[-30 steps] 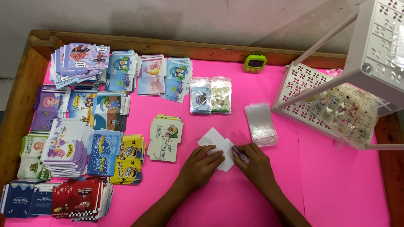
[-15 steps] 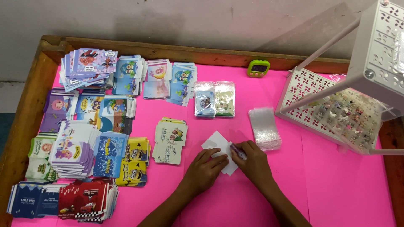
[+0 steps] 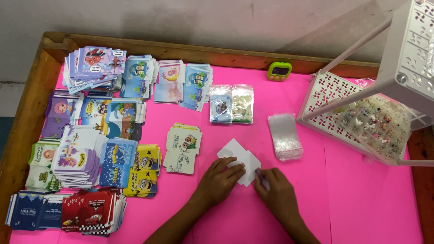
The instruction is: Folding small papers and placing them into plastic bags along with collectible cards.
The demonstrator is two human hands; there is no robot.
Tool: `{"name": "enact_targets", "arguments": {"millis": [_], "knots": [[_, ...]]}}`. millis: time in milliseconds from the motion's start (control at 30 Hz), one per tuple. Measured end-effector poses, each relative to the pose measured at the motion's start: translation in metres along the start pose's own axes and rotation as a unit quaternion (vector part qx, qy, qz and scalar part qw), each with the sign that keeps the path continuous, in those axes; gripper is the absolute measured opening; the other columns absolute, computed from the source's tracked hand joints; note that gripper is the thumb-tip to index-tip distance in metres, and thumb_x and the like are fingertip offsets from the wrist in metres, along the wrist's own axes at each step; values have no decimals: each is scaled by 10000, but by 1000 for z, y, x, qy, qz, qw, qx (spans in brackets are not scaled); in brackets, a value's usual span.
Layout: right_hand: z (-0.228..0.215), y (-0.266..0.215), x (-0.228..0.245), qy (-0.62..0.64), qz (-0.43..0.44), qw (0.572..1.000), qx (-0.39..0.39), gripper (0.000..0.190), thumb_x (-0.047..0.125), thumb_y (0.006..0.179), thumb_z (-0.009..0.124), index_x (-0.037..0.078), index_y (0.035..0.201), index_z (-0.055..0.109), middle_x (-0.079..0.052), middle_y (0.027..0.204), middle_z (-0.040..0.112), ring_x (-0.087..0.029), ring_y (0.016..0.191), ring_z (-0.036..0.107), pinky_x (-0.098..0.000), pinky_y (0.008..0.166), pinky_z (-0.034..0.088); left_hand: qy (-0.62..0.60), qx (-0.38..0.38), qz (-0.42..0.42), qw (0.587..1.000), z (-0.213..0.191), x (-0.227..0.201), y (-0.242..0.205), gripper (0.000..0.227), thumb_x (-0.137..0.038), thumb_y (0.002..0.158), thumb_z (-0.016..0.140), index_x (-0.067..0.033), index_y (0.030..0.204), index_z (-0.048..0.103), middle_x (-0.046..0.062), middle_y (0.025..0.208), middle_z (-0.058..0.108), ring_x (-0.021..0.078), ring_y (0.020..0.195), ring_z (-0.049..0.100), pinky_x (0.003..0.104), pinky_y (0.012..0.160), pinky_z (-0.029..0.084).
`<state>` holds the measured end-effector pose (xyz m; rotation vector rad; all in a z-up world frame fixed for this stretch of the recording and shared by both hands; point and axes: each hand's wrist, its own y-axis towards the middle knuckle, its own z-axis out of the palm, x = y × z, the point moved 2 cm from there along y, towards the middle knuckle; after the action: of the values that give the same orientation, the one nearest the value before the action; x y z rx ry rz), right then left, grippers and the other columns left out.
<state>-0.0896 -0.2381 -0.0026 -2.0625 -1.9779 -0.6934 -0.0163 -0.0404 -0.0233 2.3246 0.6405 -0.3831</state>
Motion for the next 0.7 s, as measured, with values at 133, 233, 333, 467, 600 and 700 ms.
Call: {"name": "enact_targets", "arguments": {"millis": [133, 233, 333, 467, 600, 700], "knots": [[4, -17, 9, 47, 6, 998, 37, 199, 239, 851, 770, 187, 1039, 728, 8, 857, 654, -187, 725, 678, -377, 627, 567, -4, 12, -6, 1000, 2, 2, -2, 240, -46, 979, 645, -73, 1198, 737, 48, 1285, 712, 349, 1251, 590, 482, 1004, 482], [-5, -8, 9, 91, -89, 989, 75, 175, 189, 848, 783, 158, 1009, 722, -5, 864, 669, -176, 716, 662, -350, 593, 571, -18, 23, -7, 1000, 1, 1, -1, 250, -49, 988, 610, -51, 1210, 726, 64, 1290, 707, 362, 1254, 584, 487, 1002, 475], [-9, 3, -11, 92, -40, 995, 29, 136, 220, 844, 819, 153, 919, 728, 7, 858, 707, -125, 699, 697, -297, 640, 576, -5, 14, -1, 1000, 2, 1, -2, 233, -54, 992, 619, -62, 1196, 731, 54, 1283, 710, 362, 1242, 588, 489, 986, 483], [-7, -2, -11, 39, -14, 999, -1, 203, 152, 830, 778, 132, 1028, 735, 6, 911, 699, -157, 769, 694, -331, 663, 570, -2, 16, -5, 1000, 4, 1, -4, 240, -49, 976, 645, -64, 1201, 729, 51, 1282, 715, 362, 1251, 586, 488, 981, 486], [-7, -11, 16, 109, -86, 987, 75, 182, 194, 869, 768, 133, 1035, 726, -17, 894, 665, -175, 761, 672, -338, 644, 577, -8, 28, -12, 1000, 3, 1, -2, 251, -50, 969, 639, -64, 1202, 733, 51, 1295, 712, 356, 1264, 578, 495, 1000, 476], [0, -8, -5, 141, -18, 986, 87, 216, 223, 827, 826, 187, 1030, 762, 17, 922, 723, -117, 734, 739, -281, 686, 609, -3, 20, -7, 1000, 2, 0, 0, 244, -45, 966, 661, -57, 1197, 737, 60, 1279, 718, 359, 1255, 579, 488, 985, 487]]}}
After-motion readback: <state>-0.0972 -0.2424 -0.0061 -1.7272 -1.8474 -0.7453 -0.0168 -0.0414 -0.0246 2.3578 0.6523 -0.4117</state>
